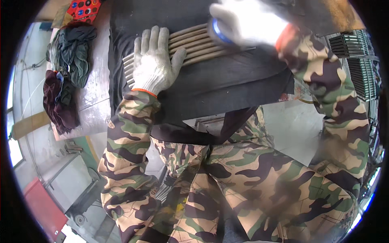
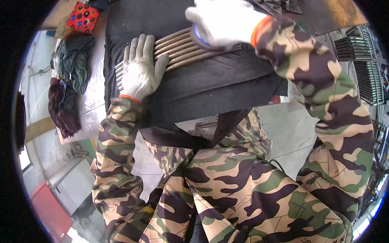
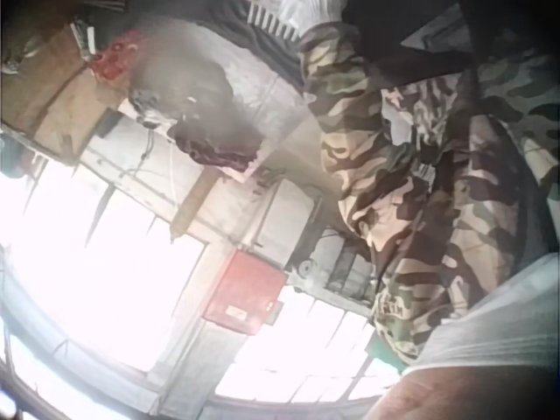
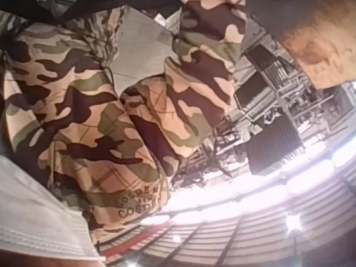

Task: Cleaning a bundle of metal rods using an abrasive pad

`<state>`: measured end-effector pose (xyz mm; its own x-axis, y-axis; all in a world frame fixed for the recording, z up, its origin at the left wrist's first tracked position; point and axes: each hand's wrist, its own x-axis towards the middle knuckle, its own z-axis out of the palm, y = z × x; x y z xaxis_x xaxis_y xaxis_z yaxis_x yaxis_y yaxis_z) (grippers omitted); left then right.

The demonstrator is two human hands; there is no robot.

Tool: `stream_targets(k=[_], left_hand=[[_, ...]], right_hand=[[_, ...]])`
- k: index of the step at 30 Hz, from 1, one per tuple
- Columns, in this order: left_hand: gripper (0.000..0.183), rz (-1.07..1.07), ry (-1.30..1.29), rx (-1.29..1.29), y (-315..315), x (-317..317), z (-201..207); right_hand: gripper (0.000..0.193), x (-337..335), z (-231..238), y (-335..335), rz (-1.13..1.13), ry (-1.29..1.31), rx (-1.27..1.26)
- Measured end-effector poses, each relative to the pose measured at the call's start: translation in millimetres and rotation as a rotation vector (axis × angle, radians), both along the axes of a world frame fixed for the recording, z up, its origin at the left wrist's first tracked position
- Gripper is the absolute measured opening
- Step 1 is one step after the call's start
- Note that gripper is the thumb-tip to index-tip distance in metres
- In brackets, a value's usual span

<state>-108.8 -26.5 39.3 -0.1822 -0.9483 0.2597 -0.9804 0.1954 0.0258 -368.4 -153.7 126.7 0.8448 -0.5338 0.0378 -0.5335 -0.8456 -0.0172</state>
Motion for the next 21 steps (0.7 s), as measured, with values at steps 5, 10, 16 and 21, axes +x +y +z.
stream_targets(k=[5,10,16,21], left_hand=[[0.07,0.04,-0.01,0.036,1.9,2.0,-0.8],[0.07,0.012,-0.026,-0.091,2.9,1.5,-2.4],[0.07,0.024,0.039,0.015,-9.5,-5.6,-0.2],[0.063,-0.087,0.021,-0.245,-23.3,1.8,-3.3]], right_hand=[[0.027,11.1,5.1,-19.8,-0.068,0.017,-0.032],[0.027,4.5,-1.0,-11.6,0.019,-0.034,-0.095],[0.025,-17.0,3.1,-2.4,0.043,-0.034,-0.059],[0.021,-19.3,-2.0,-26.0,0.043,-0.101,-0.132]])
